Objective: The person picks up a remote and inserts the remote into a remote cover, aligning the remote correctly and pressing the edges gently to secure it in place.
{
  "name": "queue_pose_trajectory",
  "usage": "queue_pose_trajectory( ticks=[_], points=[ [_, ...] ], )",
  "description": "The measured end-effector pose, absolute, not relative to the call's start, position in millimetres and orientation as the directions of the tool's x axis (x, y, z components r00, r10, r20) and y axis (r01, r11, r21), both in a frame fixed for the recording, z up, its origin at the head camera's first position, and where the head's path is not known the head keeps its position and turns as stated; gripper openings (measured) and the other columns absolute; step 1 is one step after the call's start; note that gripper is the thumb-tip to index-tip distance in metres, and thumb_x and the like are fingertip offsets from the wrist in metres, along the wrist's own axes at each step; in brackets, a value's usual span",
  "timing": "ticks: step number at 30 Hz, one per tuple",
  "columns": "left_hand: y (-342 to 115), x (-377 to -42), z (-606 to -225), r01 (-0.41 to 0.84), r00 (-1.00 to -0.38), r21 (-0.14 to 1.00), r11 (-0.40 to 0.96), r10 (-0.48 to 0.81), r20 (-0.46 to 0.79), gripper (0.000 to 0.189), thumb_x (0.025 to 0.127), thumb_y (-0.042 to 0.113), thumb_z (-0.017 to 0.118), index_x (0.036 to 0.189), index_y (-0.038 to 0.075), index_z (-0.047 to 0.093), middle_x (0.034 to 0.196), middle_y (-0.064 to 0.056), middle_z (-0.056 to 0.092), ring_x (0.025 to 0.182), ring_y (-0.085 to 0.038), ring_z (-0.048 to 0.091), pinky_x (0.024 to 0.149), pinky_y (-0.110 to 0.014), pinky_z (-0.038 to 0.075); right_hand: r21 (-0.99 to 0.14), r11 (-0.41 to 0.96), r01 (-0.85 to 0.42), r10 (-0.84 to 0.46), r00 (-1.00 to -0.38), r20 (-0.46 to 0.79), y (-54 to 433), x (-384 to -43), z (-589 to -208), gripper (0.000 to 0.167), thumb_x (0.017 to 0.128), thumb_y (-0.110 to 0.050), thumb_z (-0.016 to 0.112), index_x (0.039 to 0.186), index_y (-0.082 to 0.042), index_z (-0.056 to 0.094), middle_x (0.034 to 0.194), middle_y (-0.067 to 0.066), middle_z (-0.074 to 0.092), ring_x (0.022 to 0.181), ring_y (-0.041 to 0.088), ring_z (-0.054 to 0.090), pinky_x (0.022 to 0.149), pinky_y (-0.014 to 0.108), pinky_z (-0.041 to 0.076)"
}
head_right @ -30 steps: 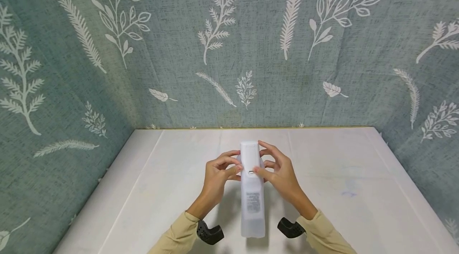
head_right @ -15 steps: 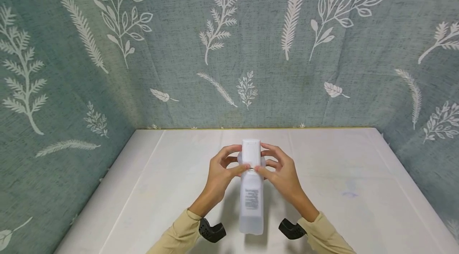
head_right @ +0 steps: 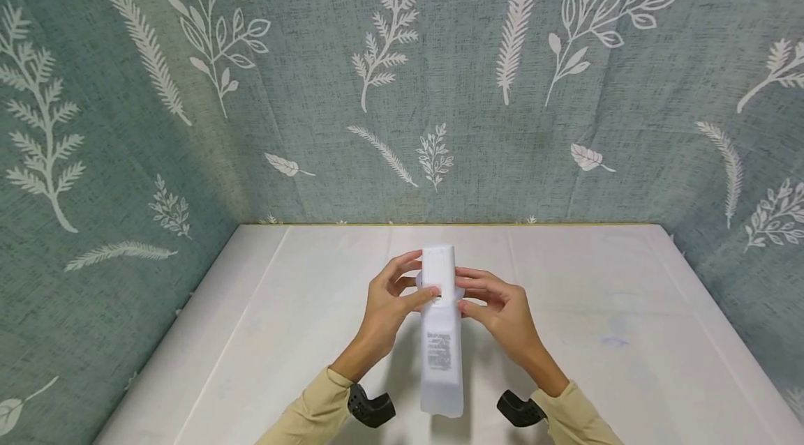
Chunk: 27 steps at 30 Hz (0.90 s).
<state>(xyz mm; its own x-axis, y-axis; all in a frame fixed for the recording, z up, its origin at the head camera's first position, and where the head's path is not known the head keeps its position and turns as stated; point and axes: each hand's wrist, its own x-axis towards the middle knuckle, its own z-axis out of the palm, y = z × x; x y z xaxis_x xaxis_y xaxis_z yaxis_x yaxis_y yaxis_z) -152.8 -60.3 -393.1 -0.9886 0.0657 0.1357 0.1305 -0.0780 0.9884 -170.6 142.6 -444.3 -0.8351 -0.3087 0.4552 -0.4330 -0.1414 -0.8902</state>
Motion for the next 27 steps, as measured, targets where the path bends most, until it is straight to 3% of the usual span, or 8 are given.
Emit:
queue_pose_trajectory(
  ticks=[7,21,27],
  points=[
    [-60.1,-150.9,-393.6,0.129,-0.987,0.989,-0.071,0.085,0.135,0.067,0.078,0.0,0.074,0.137,0.017,0.051,0.116,-0.008,0.056,0.096,-0.025,0.056,0.06,-0.029,0.054,-0.894,-0.112,-0.433,-0.301,-0.843,0.446,143.2,-168.3,-443.8,0.009,0.085,0.008,0.063,0.094,0.007,0.065,0.123,0.014,0.057,0.1,0.022,0.064,0.068,0.042,0.056],
    [-62.8,-149.9,-393.9,0.165,-0.977,0.983,-0.084,0.122,0.174,0.065,0.075,-0.005,0.074,0.135,0.009,0.053,0.111,-0.011,0.056,0.093,-0.024,0.056,0.06,-0.033,0.054,-0.9,-0.051,-0.432,-0.254,-0.866,0.43,138.3,-159.5,-432.2,0.006,0.086,0.005,0.064,0.091,0.005,0.065,0.116,0.013,0.061,0.091,0.02,0.067,0.057,0.043,0.056],
    [-62.6,-148.8,-393.4,0.167,-0.978,0.983,-0.082,0.11,0.175,0.064,0.075,-0.004,0.075,0.133,0.011,0.054,0.111,-0.01,0.056,0.094,-0.024,0.055,0.062,-0.029,0.053,-0.928,-0.049,-0.369,-0.256,-0.893,0.369,136.5,-161.3,-428.2,0.007,0.085,0.003,0.065,0.091,0.008,0.064,0.113,0.012,0.061,0.09,0.021,0.067,0.058,0.044,0.056]
  ],
)
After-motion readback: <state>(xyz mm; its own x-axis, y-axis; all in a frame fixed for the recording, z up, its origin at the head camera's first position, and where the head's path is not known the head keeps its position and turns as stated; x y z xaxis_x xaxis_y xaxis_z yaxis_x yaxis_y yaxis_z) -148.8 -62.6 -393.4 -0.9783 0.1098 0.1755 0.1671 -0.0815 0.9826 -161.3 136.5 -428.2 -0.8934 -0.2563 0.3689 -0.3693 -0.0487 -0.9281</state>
